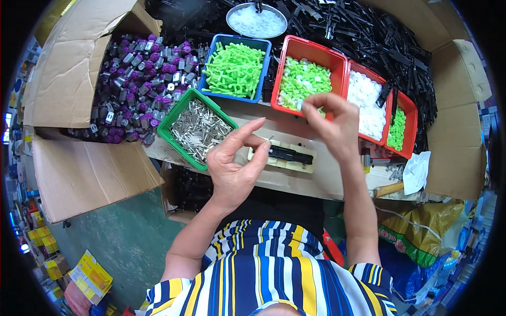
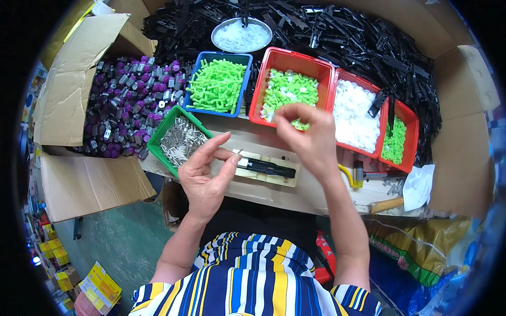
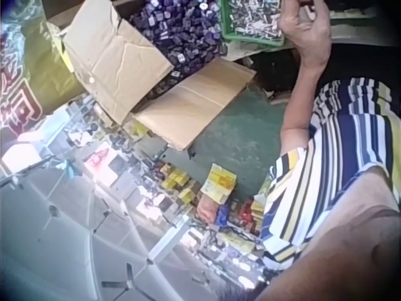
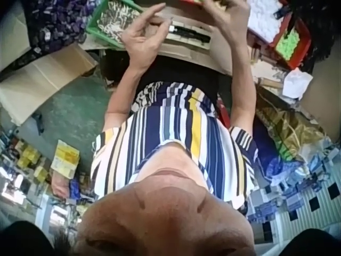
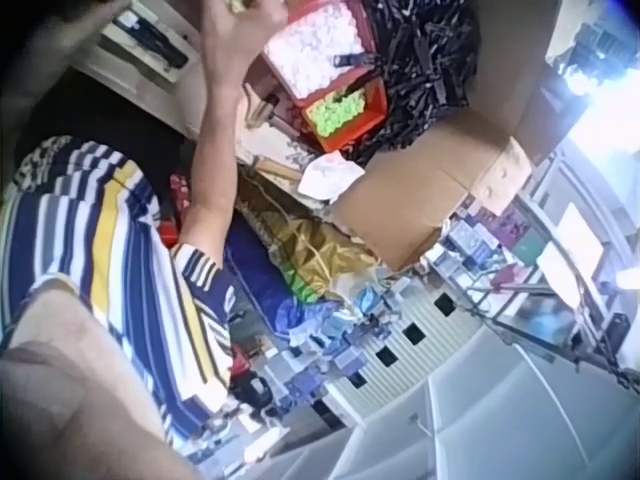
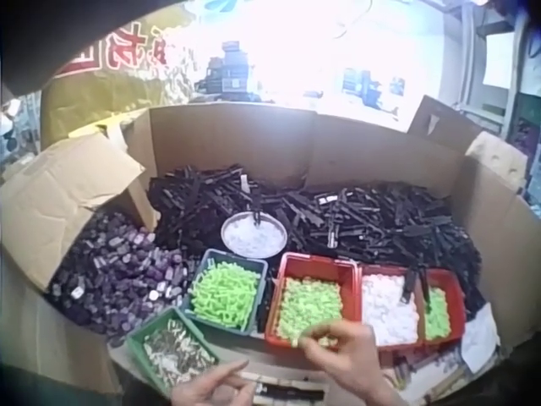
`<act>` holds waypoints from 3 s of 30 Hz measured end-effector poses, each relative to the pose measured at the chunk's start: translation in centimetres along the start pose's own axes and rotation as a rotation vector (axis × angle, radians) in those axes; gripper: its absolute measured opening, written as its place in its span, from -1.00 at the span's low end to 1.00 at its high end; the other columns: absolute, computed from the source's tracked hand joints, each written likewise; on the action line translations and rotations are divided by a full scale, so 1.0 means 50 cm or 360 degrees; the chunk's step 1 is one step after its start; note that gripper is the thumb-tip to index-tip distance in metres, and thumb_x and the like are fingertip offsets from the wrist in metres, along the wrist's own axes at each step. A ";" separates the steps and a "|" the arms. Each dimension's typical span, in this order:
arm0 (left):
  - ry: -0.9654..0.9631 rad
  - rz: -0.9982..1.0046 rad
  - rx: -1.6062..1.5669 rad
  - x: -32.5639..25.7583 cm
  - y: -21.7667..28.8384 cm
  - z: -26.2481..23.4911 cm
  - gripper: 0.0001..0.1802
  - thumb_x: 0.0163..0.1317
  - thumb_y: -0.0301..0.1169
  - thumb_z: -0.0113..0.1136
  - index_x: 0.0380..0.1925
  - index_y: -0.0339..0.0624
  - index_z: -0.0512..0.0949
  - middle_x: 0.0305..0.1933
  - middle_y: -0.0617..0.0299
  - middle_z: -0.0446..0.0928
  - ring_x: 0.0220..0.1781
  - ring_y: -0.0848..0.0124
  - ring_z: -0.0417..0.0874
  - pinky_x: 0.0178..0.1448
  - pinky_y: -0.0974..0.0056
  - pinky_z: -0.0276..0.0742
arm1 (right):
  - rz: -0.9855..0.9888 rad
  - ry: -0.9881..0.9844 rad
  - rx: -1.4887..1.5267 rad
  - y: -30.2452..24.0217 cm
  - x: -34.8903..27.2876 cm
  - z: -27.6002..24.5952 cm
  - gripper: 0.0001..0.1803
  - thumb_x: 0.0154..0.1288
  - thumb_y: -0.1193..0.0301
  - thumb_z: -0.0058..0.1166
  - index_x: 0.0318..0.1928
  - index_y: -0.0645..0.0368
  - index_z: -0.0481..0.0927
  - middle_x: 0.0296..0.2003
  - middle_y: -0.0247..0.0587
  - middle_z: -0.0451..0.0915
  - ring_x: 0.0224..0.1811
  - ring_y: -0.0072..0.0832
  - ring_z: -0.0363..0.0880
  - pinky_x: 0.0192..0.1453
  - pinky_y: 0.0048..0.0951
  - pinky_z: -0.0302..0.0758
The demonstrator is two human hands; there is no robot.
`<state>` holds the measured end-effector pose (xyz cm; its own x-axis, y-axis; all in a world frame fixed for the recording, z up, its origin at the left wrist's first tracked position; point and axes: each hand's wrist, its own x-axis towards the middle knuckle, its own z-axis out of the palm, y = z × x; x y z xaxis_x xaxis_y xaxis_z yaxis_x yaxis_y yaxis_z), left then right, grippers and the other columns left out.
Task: Assembling small components using a jig and small manual tools like a hammer and pliers.
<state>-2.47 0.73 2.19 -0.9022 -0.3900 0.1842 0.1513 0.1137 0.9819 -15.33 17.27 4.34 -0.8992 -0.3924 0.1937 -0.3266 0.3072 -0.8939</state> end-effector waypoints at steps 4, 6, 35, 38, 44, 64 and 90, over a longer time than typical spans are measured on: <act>-0.0084 0.0135 -0.0078 -0.010 -0.006 0.037 -0.52 0.16 -0.72 0.31 0.14 -0.38 0.57 -0.29 0.23 0.68 -0.25 0.62 0.60 -0.10 0.51 0.46 | 0.0122 0.0032 0.0311 -0.009 -0.084 0.024 -0.91 0.30 0.59 0.22 -0.22 0.39 0.65 -0.33 -0.25 0.71 -0.30 -0.60 0.68 -0.18 -0.59 0.59; -0.0102 0.0098 -0.0064 -0.017 -0.003 0.046 -0.51 0.16 -0.72 0.31 0.14 -0.38 0.56 -0.29 0.23 0.68 -0.26 0.63 0.60 -0.11 0.51 0.46 | 0.0061 0.0081 0.0295 -0.010 -0.103 0.028 -0.92 0.29 0.60 0.23 -0.22 0.37 0.65 -0.32 -0.25 0.71 -0.29 -0.59 0.69 -0.16 -0.59 0.60; -0.0526 -0.0138 0.0032 -0.010 -0.022 -0.006 -0.62 0.18 -0.60 0.35 0.05 -0.32 0.65 -0.28 0.19 0.70 -0.26 0.55 0.66 -0.09 0.42 0.57 | -0.0538 0.0060 -0.0346 0.001 -0.141 0.056 -0.83 0.05 0.63 0.30 -0.31 0.19 0.62 -0.40 -0.22 0.67 -0.35 -0.30 0.69 -0.25 -0.38 0.54; -0.0497 0.0010 0.0090 -0.011 -0.028 -0.009 -0.67 0.14 -0.59 0.38 -0.04 -0.30 0.69 -0.29 0.16 0.69 -0.31 0.51 0.66 -0.16 0.40 0.59 | -0.0566 0.0029 -0.0327 0.008 -0.146 0.058 -0.83 0.07 0.61 0.31 -0.30 0.19 0.62 -0.39 -0.23 0.68 -0.35 -0.32 0.69 -0.25 -0.39 0.52; -0.0551 0.0177 0.0329 -0.005 -0.028 -0.022 -0.66 0.09 -0.56 0.43 -0.08 -0.31 0.69 -0.34 0.13 0.67 -0.35 0.42 0.67 -0.20 0.38 0.60 | -0.0592 -0.0031 -0.0291 0.015 -0.150 0.057 -0.85 0.05 0.66 0.32 -0.32 0.27 0.66 -0.40 -0.16 0.69 -0.34 -0.30 0.70 -0.21 -0.39 0.57; -0.0179 0.0894 0.1075 -0.050 -0.080 -0.018 -0.68 -0.08 -0.50 0.46 -0.23 -0.17 0.72 -0.21 0.22 0.59 -0.13 0.19 0.54 -0.10 0.14 0.48 | -0.0594 -0.0159 -0.0580 0.041 -0.125 0.075 -0.81 0.05 0.63 0.30 -0.29 0.22 0.63 -0.44 -0.20 0.46 -0.39 -0.28 0.52 -0.29 -0.30 0.43; -0.0232 0.1006 0.1358 -0.047 -0.087 0.003 -0.71 -0.01 -0.45 0.43 -0.21 -0.10 0.70 -0.28 0.28 0.52 -0.10 0.25 0.51 -0.02 0.14 0.30 | -0.0412 -0.0153 -0.0583 0.021 -0.124 0.041 -0.85 0.12 0.59 0.30 -0.27 0.23 0.62 -0.38 -0.18 0.51 -0.37 -0.27 0.57 -0.29 -0.31 0.49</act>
<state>-1.10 1.30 -2.53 -0.8072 0.0701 0.5861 0.3267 0.8800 0.3447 -9.51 18.25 1.35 -0.7489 -0.5700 0.3380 -0.6340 0.4679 -0.6158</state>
